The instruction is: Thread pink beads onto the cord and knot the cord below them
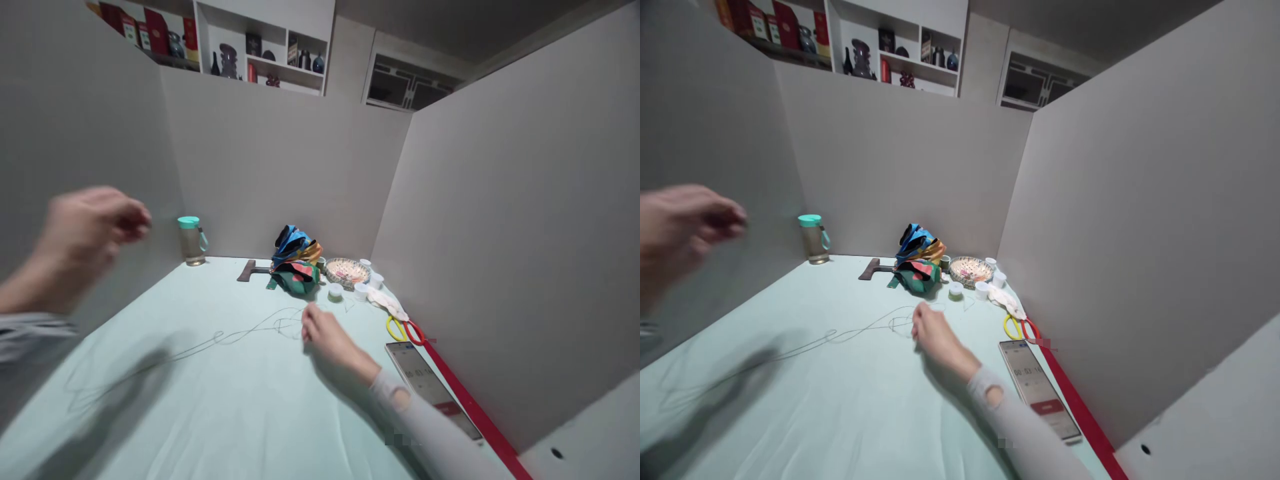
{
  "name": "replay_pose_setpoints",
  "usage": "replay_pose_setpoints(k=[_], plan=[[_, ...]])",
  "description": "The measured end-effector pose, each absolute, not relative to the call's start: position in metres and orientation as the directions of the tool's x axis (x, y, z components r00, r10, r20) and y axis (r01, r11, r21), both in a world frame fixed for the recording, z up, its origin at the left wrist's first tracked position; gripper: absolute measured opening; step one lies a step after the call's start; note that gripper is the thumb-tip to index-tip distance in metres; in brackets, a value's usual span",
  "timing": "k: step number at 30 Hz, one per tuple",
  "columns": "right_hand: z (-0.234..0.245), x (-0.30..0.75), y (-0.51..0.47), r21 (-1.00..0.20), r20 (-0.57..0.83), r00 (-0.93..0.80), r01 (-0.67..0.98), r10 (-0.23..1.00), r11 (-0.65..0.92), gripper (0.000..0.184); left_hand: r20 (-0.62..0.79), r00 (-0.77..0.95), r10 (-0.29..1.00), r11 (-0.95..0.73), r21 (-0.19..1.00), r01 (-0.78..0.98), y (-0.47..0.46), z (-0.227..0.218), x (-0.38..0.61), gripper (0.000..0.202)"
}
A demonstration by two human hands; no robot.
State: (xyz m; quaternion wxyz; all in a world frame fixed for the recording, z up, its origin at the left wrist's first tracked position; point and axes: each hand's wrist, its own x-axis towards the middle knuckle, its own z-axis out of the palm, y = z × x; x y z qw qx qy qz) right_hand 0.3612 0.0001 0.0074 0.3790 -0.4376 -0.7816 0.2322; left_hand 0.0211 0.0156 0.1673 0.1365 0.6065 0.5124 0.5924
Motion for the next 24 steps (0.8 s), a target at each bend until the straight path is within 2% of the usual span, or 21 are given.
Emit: replay_pose_setpoints(k=[2,4,10,13,16,19,21,24], plan=[[-0.024,0.353,-0.013,-0.604,0.339,-0.378,0.614,0.861,0.508,0.017,0.466,-0.137,0.874,-0.383,0.834,0.397,0.03,0.142,0.038,0.028],[-0.037,0.35,-0.021,-0.494,0.32,-0.407,0.699,0.855,0.517,0.018,0.361,-0.044,0.931,-0.327,0.883,0.336,0.041,0.114,0.058,0.035],[-0.029,0.351,-0.025,-0.203,0.246,-0.509,0.805,0.825,0.557,0.029,0.195,0.127,0.972,-0.225,0.93,0.29,0.041,0.049,0.099,0.032],[-0.025,0.35,-0.029,-0.126,0.215,-0.537,0.813,0.816,0.569,0.034,0.157,0.202,0.967,-0.213,0.93,0.299,0.039,0.035,0.108,0.036],[-0.015,0.356,-0.03,-0.103,0.21,-0.523,0.828,0.826,0.551,0.041,0.146,0.267,0.953,-0.225,0.928,0.297,0.036,0.028,0.114,0.037],[0.007,0.381,-0.023,-0.112,0.201,-0.416,0.89,0.887,0.443,0.046,0.142,0.314,0.939,-0.235,0.931,0.28,0.034,0.024,0.118,0.035],[0.023,0.412,-0.014,-0.108,0.17,-0.284,0.947,0.944,0.304,0.049,0.143,0.331,0.933,-0.238,0.934,0.265,0.033,0.02,0.12,0.033],[0.039,0.467,0.002,-0.051,0.064,-0.007,0.999,0.998,0.01,0.033,0.147,0.346,0.926,-0.234,0.946,0.225,0.032,0.017,0.122,0.031]])
